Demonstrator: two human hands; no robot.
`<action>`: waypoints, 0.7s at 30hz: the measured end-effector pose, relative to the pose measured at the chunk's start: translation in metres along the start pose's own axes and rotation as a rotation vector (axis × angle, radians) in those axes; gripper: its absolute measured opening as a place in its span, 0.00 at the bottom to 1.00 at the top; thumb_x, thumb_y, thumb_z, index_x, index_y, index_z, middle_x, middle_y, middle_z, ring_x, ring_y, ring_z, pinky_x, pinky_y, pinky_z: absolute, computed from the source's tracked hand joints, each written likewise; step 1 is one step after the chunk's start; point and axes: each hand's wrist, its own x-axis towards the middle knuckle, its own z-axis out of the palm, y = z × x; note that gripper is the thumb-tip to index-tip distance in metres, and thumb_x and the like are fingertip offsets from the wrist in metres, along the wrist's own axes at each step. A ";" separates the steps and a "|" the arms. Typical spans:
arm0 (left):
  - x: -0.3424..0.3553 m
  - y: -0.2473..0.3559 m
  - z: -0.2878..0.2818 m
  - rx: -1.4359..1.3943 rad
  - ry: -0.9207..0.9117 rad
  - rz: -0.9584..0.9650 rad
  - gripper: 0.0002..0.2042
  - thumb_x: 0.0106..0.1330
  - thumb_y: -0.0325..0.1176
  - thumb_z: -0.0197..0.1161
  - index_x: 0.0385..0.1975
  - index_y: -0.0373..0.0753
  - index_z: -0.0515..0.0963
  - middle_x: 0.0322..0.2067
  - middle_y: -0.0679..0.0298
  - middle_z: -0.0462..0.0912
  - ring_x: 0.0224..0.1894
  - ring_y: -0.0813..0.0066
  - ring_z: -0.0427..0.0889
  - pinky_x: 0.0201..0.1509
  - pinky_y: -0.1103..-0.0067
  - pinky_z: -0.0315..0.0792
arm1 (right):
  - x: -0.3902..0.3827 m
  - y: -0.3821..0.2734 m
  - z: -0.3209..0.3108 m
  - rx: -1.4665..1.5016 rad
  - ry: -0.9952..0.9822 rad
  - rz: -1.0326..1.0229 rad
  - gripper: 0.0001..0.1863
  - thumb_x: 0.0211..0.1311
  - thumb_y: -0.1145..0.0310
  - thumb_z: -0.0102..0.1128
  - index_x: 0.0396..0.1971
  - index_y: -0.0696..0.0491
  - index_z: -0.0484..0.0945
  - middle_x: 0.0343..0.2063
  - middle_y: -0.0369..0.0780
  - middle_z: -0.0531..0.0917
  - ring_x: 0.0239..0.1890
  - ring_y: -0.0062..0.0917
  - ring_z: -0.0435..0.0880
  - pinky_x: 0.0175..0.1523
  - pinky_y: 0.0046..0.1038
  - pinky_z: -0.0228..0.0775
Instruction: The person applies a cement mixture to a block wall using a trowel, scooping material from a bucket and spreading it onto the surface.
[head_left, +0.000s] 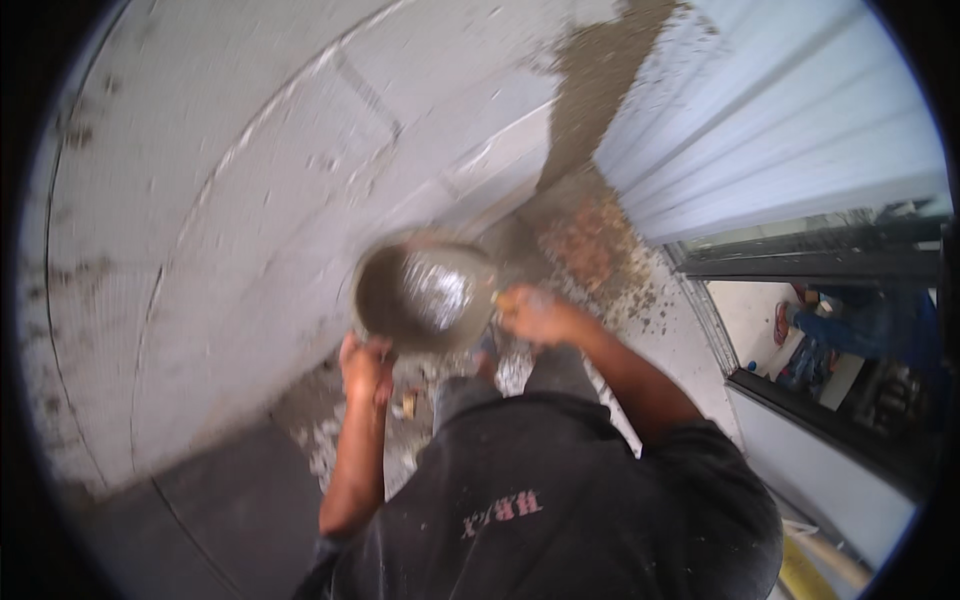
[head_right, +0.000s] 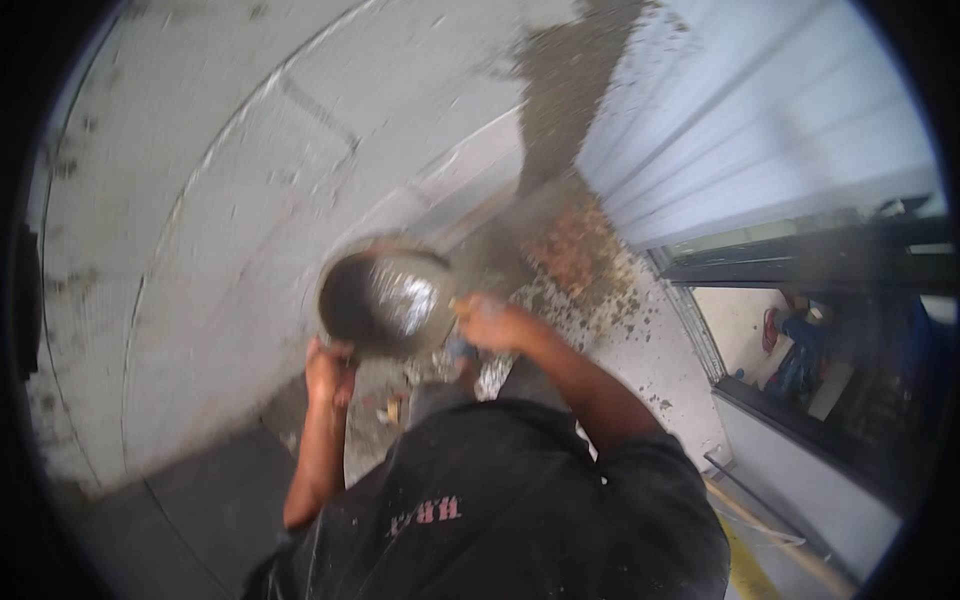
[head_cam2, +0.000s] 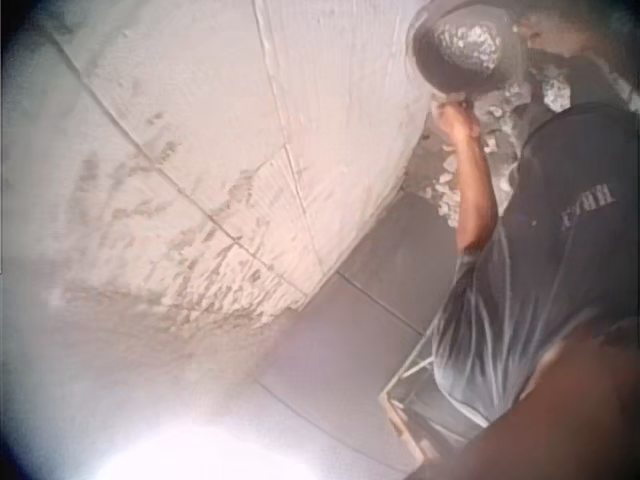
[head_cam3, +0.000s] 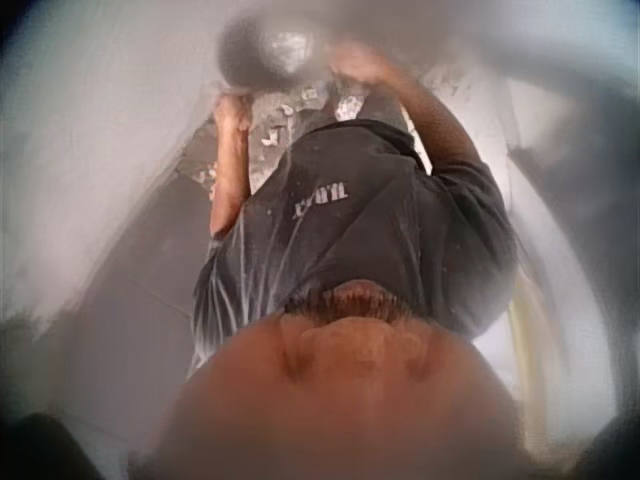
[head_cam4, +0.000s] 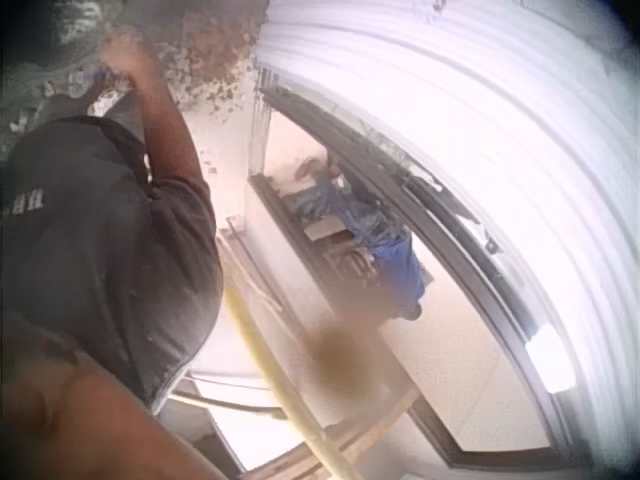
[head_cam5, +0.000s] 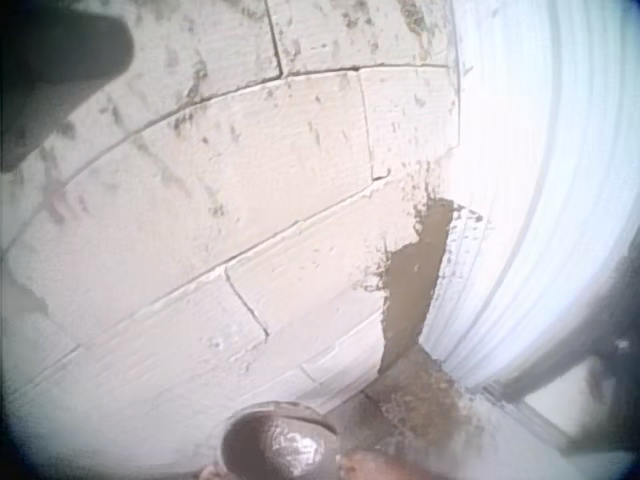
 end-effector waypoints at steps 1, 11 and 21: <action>-0.004 0.001 0.015 -0.057 0.048 0.004 0.20 0.57 0.16 0.56 0.50 0.38 0.72 0.43 0.59 0.80 0.43 0.65 0.81 0.47 0.65 0.77 | 0.010 0.006 0.000 0.080 -0.115 0.162 0.17 0.68 0.59 0.58 0.45 0.58 0.77 0.25 0.43 0.80 0.18 0.27 0.79 0.24 0.33 0.73; 0.018 0.000 0.057 -0.054 -0.097 -0.019 0.12 0.53 0.14 0.56 0.28 0.44 0.71 0.25 0.66 0.77 0.26 0.74 0.76 0.27 0.72 0.70 | -0.014 0.043 0.041 1.436 -0.575 0.020 0.12 0.73 0.63 0.50 0.42 0.58 0.72 0.21 0.35 0.72 0.13 0.20 0.69 0.15 0.26 0.61; 0.054 -0.004 0.052 -0.116 -0.155 -0.163 0.27 0.56 0.16 0.56 0.54 0.48 0.62 0.36 0.66 0.76 0.34 0.71 0.75 0.34 0.64 0.68 | -0.076 0.003 0.025 1.597 -0.069 -0.311 0.13 0.70 0.63 0.52 0.45 0.57 0.73 0.22 0.36 0.73 0.14 0.21 0.69 0.17 0.28 0.64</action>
